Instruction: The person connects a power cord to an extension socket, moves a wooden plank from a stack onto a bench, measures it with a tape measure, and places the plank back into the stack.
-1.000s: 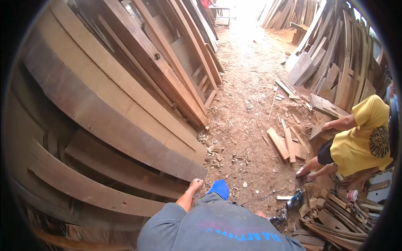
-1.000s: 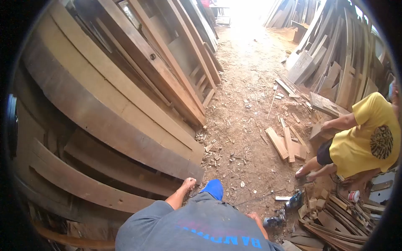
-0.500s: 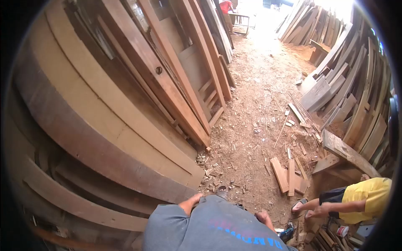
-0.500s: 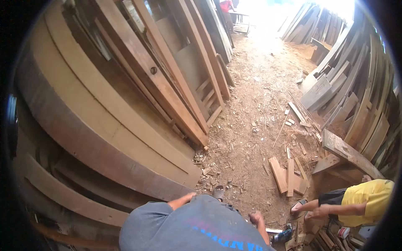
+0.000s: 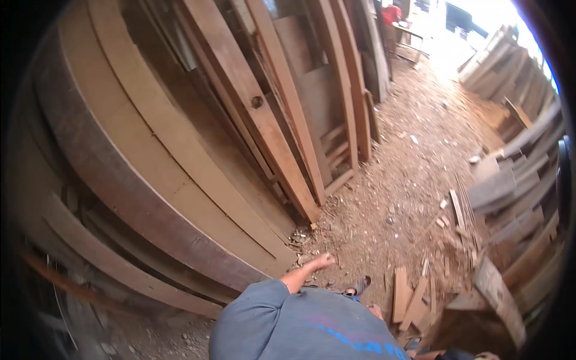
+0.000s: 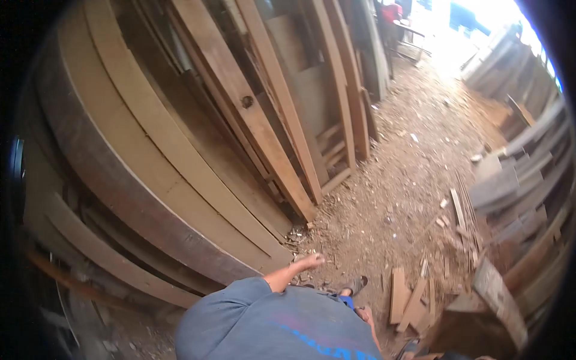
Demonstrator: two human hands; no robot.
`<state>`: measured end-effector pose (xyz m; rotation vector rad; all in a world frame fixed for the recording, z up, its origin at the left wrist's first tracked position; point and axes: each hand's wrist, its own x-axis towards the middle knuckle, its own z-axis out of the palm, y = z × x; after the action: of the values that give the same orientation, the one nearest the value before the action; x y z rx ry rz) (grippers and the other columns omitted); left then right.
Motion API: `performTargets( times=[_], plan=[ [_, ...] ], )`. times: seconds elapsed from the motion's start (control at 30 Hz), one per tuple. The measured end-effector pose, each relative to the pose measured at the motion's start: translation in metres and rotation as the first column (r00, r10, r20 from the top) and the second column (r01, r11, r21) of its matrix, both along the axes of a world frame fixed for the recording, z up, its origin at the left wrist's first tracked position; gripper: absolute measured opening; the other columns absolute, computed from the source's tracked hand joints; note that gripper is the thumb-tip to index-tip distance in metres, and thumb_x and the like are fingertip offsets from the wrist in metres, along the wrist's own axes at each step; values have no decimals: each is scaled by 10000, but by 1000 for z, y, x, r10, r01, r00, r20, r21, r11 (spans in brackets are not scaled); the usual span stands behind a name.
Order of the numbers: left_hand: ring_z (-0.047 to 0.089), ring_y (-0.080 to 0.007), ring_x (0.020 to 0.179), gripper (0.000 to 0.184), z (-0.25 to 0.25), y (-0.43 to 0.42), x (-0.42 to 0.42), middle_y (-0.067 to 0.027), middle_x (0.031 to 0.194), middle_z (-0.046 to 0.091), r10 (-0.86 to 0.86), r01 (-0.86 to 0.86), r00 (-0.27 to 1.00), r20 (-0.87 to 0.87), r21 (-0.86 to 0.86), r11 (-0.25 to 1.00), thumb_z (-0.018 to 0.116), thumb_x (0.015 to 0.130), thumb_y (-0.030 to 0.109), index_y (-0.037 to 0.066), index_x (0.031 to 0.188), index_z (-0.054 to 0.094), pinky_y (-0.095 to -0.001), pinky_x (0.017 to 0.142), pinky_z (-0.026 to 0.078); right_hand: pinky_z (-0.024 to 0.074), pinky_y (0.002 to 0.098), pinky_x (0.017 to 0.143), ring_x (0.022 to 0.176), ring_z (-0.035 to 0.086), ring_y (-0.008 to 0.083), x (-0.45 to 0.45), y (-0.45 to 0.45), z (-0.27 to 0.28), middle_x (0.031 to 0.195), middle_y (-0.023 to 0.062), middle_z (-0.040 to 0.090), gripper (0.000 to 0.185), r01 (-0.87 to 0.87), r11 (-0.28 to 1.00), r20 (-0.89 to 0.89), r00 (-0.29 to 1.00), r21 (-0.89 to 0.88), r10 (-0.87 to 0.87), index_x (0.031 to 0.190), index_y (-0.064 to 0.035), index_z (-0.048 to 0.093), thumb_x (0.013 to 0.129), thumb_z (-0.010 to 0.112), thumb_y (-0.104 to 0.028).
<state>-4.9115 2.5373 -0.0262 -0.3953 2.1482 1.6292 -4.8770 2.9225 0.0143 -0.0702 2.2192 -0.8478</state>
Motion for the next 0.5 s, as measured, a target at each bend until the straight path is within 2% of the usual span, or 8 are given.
performTargets(
  times=[0.07, 0.2, 0.27, 0.3, 0.37, 0.4, 0.47, 0.5],
  plan=[
    [566, -187, 671, 531, -23, -6, 13, -89, 721, 607, -114, 138, 983, 147, -170, 976, 539, 828, 529, 16, 937, 616, -348, 601, 465, 484, 394, 667, 731, 618, 268, -48, 24, -13, 764, 159, 626, 271, -152, 988, -24, 988, 27, 153, 845, -42, 647, 727, 560, -269],
    [640, -325, 915, 393, 1, -12, 37, -165, 1006, 658, -259, 441, 888, 379, -548, 710, 512, 831, 393, 51, 939, 673, -376, 739, 531, 500, 384, 708, 807, 638, 279, -140, 68, -13, 853, 157, 651, 303, -488, 869, -154, 855, 83, 495, 904, -80, 662, 748, 574, -324],
    [645, -320, 911, 388, -95, -27, 44, -148, 998, 666, -40, 305, 849, 528, -427, 851, 529, 814, 399, 63, 936, 679, -382, 749, 523, 508, 379, 728, 845, 648, 284, -183, 87, -8, 898, 155, 663, 319, -613, 780, -194, 756, 126, 625, 933, -99, 670, 758, 582, -351],
    [650, -312, 888, 396, -91, -28, 37, -146, 970, 671, -23, 288, 840, 542, -411, 865, 546, 803, 402, 55, 945, 676, -378, 736, 523, 512, 376, 739, 864, 653, 287, -202, 94, -9, 920, 155, 669, 328, -645, 750, -186, 727, 144, 661, 947, -109, 674, 763, 585, -365],
    [662, -294, 842, 419, -71, -33, 20, -144, 913, 682, 12, 253, 822, 569, -383, 888, 582, 781, 407, 40, 963, 669, -369, 711, 523, 517, 373, 744, 888, 649, 273, -245, 97, -22, 948, 140, 667, 297, -585, 788, 114, 811, 191, 574, 934, -122, 671, 777, 580, -357],
    [662, -287, 827, 435, -61, -31, 10, -140, 891, 682, 303, -112, 823, 481, -385, 916, 604, 765, 405, 26, 971, 661, -370, 699, 522, 517, 373, 717, 862, 652, 270, -267, 93, -24, 915, 132, 669, 258, -600, 767, 102, 798, 227, 594, 911, -122, 665, 773, 582, -324],
    [663, -272, 799, 476, -19, -18, -19, -133, 847, 683, 793, -751, 513, 330, -276, 600, 648, 735, 400, -3, 987, 645, -373, 674, 519, 517, 372, 663, 808, 659, 264, -311, 86, -33, 849, 118, 671, 181, -625, 720, 82, 769, 300, 634, 865, -124, 654, 763, 584, -256],
    [650, -253, 856, 475, -67, -37, -30, -156, 889, 673, 808, -709, 548, 215, -392, 585, 662, 737, 365, -20, 1012, 619, -369, 711, 518, 512, 372, 625, 758, 664, 258, -329, 76, -38, 804, 114, 673, 137, -753, 544, -131, 537, 371, 833, 829, -111, 638, 754, 583, -211]
  ],
)
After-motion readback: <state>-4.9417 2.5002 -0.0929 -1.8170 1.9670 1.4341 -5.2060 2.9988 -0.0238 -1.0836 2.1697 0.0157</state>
